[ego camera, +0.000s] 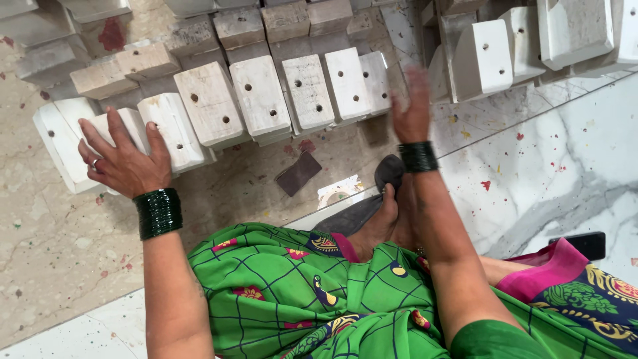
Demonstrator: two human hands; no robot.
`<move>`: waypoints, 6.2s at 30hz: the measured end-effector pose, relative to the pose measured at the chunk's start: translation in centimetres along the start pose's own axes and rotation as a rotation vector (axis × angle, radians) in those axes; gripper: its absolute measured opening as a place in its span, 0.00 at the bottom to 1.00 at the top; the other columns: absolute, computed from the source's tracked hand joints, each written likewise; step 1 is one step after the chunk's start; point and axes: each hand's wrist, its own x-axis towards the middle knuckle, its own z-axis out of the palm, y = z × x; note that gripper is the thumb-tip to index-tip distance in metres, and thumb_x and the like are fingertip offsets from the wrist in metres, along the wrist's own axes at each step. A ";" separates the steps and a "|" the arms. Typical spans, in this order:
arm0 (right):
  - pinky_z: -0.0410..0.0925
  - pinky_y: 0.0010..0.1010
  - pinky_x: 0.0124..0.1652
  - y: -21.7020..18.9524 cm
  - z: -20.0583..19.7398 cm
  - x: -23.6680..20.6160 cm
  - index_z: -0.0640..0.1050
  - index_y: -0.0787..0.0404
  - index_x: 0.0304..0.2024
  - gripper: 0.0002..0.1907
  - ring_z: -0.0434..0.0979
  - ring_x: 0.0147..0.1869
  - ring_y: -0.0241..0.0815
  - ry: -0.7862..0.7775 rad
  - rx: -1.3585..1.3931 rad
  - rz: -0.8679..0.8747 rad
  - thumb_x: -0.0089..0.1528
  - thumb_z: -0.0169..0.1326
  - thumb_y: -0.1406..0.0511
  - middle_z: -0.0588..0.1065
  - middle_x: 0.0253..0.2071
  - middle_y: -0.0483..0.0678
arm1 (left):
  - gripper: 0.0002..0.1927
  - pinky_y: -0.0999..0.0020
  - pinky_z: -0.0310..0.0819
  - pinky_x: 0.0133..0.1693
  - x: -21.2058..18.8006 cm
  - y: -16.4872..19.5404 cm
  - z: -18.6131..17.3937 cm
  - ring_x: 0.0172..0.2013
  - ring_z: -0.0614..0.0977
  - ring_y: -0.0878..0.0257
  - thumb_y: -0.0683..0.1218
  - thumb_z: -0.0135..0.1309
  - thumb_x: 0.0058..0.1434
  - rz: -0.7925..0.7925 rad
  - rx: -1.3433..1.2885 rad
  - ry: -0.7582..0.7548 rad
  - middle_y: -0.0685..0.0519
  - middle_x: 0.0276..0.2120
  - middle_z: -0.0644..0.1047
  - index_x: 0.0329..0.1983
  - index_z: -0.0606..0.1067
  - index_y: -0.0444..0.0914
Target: The person sits on the floor and arranges white plaster mold blocks, picking blocks one at a time and placing them into neat rows on the floor, occasionally turning or repositioning a block to fit the row.
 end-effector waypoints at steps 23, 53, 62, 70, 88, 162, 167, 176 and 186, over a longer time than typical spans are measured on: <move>0.54 0.59 0.66 3.0 -10.7 5.0 0.61 0.48 0.78 0.49 0.57 0.72 0.65 -0.036 -0.377 0.325 0.56 0.69 0.59 0.59 0.72 0.63 | 0.33 0.34 0.52 0.62 0.4 0.5 1.9 0.69 0.58 0.32 0.64 0.54 0.72 -0.032 -0.046 0.039 0.38 0.76 0.55 0.75 0.67 0.47; 0.54 0.50 0.74 -5.4 -4.8 1.7 0.69 0.54 0.74 0.25 0.59 0.77 0.60 -0.011 0.012 -0.126 0.75 0.47 0.58 0.61 0.77 0.55 | 0.32 0.36 0.52 0.63 0.1 0.5 0.7 0.70 0.58 0.34 0.61 0.56 0.71 -0.031 -0.048 0.012 0.39 0.76 0.55 0.75 0.68 0.48; 0.53 0.55 0.70 4.7 -4.0 0.0 0.58 0.52 0.75 0.39 0.53 0.76 0.71 0.050 -0.190 0.423 0.67 0.57 0.49 0.54 0.75 0.66 | 0.33 0.36 0.52 0.63 0.1 0.1 1.0 0.70 0.57 0.34 0.60 0.56 0.70 -0.023 -0.038 0.005 0.39 0.77 0.55 0.76 0.68 0.48; 0.54 0.57 0.71 6.5 -3.0 -2.6 0.55 0.50 0.80 0.47 0.51 0.77 0.77 -0.043 -0.116 0.272 0.64 0.63 0.56 0.48 0.76 0.71 | 0.32 0.37 0.52 0.63 -0.1 0.2 0.2 0.70 0.57 0.35 0.59 0.57 0.69 -0.017 -0.049 -0.001 0.39 0.77 0.56 0.75 0.68 0.47; 0.44 0.47 0.74 6.1 0.0 2.3 0.61 0.59 0.76 0.34 0.45 0.81 0.63 -0.135 0.220 0.122 0.75 0.28 0.48 0.47 0.77 0.63 | 0.31 0.37 0.54 0.63 0.1 0.4 0.4 0.69 0.60 0.35 0.60 0.57 0.70 -0.025 -0.003 0.055 0.40 0.76 0.59 0.74 0.70 0.48; 0.40 0.39 0.71 -0.6 -8.6 -19.2 0.40 0.71 0.74 0.42 0.38 0.80 0.59 -0.725 0.335 0.110 0.65 0.43 0.63 0.44 0.77 0.66 | 0.56 0.44 0.38 0.71 -2.2 7.6 2.1 0.76 0.40 0.43 0.58 0.60 0.57 0.119 -0.136 -0.345 0.39 0.77 0.37 0.78 0.42 0.36; 0.40 0.41 0.74 -1.6 -5.4 -18.5 0.56 0.67 0.73 0.36 0.43 0.81 0.61 -0.542 0.135 0.202 0.69 0.37 0.52 0.51 0.76 0.66 | 0.56 0.41 0.36 0.70 -2.1 8.3 2.0 0.76 0.38 0.40 0.58 0.60 0.58 0.088 -0.104 -0.397 0.36 0.76 0.35 0.79 0.41 0.38; 0.41 0.43 0.74 -1.5 -4.5 -16.5 0.55 0.75 0.71 0.42 0.42 0.81 0.64 -0.531 0.056 0.205 0.69 0.35 0.46 0.50 0.75 0.70 | 0.57 0.42 0.45 0.68 -1.6 7.8 1.0 0.74 0.45 0.40 0.59 0.63 0.55 0.117 -0.084 -0.337 0.38 0.76 0.41 0.79 0.42 0.41; 0.45 0.45 0.72 -0.9 -3.8 -16.5 0.56 0.78 0.70 0.44 0.45 0.79 0.67 -0.514 -0.029 0.145 0.68 0.40 0.46 0.54 0.72 0.72 | 0.60 0.44 0.60 0.60 0.0 7.0 -0.6 0.67 0.59 0.47 0.62 0.69 0.48 0.152 -0.018 -0.346 0.44 0.71 0.55 0.77 0.51 0.39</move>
